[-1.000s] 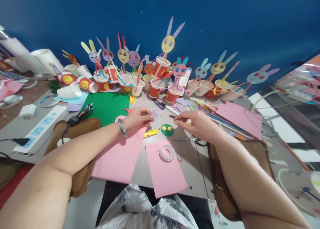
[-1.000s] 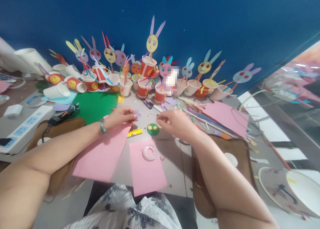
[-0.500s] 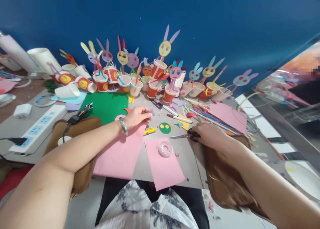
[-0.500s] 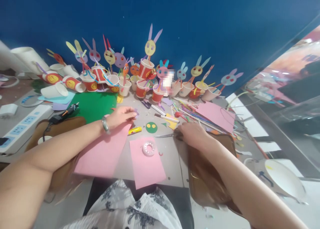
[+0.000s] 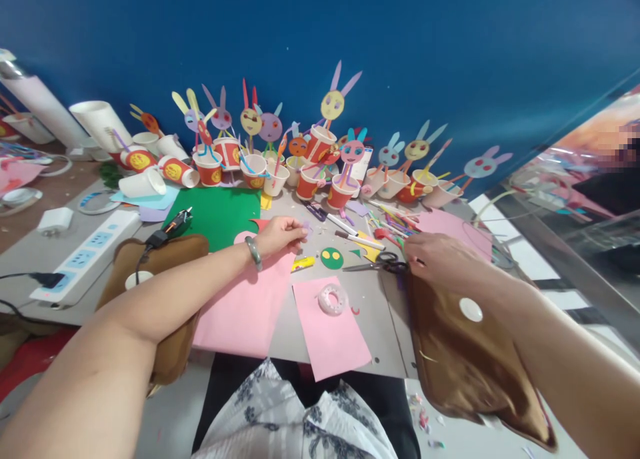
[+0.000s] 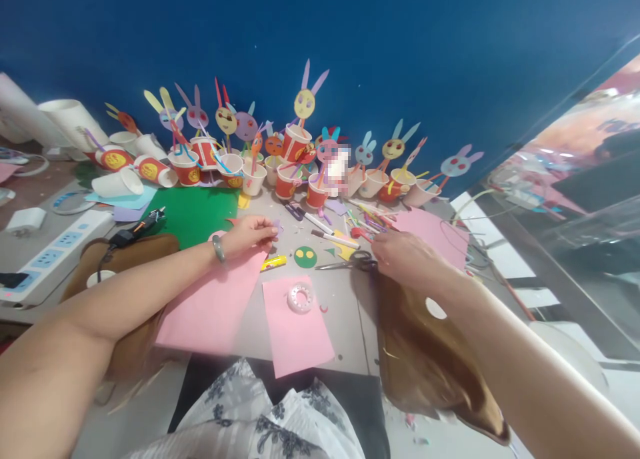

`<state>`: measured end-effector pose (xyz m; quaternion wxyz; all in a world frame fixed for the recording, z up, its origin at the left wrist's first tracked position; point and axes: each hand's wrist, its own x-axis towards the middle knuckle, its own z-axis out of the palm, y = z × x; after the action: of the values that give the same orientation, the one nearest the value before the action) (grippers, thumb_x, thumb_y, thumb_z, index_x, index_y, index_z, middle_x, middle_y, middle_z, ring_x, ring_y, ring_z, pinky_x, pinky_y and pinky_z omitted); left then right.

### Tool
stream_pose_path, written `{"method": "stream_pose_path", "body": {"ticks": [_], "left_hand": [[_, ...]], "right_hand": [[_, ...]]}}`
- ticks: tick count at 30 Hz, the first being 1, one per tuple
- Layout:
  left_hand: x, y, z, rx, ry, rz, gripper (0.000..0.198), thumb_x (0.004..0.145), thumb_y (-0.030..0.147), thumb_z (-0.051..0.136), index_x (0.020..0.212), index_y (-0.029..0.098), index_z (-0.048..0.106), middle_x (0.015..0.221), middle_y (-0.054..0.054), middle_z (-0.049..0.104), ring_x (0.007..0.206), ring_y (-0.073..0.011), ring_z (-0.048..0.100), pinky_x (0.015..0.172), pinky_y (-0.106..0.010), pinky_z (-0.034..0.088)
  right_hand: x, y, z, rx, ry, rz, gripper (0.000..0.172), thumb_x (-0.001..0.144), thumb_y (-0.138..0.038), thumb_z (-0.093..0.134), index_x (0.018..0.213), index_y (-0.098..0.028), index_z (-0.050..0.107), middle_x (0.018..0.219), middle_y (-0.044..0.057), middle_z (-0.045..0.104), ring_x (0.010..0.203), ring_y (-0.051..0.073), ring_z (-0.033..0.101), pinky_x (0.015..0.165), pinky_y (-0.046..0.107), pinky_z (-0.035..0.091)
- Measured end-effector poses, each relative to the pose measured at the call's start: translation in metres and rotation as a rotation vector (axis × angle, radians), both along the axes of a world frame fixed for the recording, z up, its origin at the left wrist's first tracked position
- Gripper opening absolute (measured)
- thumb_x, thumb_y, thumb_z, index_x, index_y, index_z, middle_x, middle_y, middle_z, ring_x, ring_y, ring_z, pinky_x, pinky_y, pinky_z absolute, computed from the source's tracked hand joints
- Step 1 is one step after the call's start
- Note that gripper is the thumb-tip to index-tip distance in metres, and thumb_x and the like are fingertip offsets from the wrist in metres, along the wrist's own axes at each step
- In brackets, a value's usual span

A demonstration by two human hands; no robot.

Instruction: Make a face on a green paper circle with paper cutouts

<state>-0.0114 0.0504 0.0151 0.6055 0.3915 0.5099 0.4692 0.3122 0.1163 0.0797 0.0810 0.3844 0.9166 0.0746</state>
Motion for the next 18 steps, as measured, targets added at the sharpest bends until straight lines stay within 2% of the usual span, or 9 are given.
{"method": "stream_pose_path", "body": {"ticks": [2,5,8,13,18], "left_hand": [[0.000,0.000,-0.001,0.000,0.001,-0.004,0.022,0.082,0.019,0.076,0.075,0.011,0.056,0.064,-0.001,0.066,0.048,-0.0067,0.059,0.054,-0.021,0.050],[-0.001,0.001,-0.002,0.019,0.004,-0.007,0.021,0.082,0.018,0.074,0.074,0.011,0.057,0.065,-0.001,0.066,0.049,-0.0064,0.059,0.054,-0.021,0.050],[0.000,0.001,-0.003,0.034,0.009,-0.015,0.018,0.084,0.016,0.071,0.074,0.011,0.057,0.063,0.001,0.065,0.049,-0.0056,0.059,0.053,-0.019,0.048],[0.001,0.001,-0.004,0.032,0.021,-0.021,0.019,0.083,0.016,0.073,0.073,0.011,0.058,0.061,0.002,0.065,0.048,-0.0056,0.058,0.052,-0.018,0.048],[-0.001,0.002,-0.004,0.040,0.051,0.013,0.014,0.084,0.012,0.070,0.074,0.009,0.060,0.063,0.000,0.065,0.050,-0.0063,0.059,0.055,-0.020,0.051]], "right_hand": [[-0.001,0.000,-0.003,-0.059,-0.134,0.042,0.019,0.075,-0.002,0.058,0.064,-0.017,0.062,0.075,0.010,0.066,0.075,0.020,0.062,0.071,0.032,0.038],[0.001,0.002,-0.017,-0.105,-0.144,0.052,0.011,0.079,-0.009,0.061,0.086,-0.017,0.066,0.091,0.012,0.068,0.088,0.025,0.064,0.075,0.033,0.040],[0.003,0.007,-0.034,-0.108,-0.120,0.029,0.020,0.086,-0.016,0.057,0.105,-0.016,0.064,0.102,0.013,0.066,0.095,0.027,0.063,0.078,0.034,0.043],[-0.005,0.016,-0.051,-0.161,-0.144,-0.005,0.019,0.088,-0.014,0.052,0.098,-0.018,0.067,0.106,0.012,0.063,0.095,0.026,0.064,0.073,0.032,0.044],[-0.013,0.022,-0.043,-0.207,-0.116,0.067,0.013,0.085,-0.017,0.058,0.091,-0.019,0.070,0.101,0.012,0.063,0.096,0.026,0.062,0.078,0.032,0.044]]}}
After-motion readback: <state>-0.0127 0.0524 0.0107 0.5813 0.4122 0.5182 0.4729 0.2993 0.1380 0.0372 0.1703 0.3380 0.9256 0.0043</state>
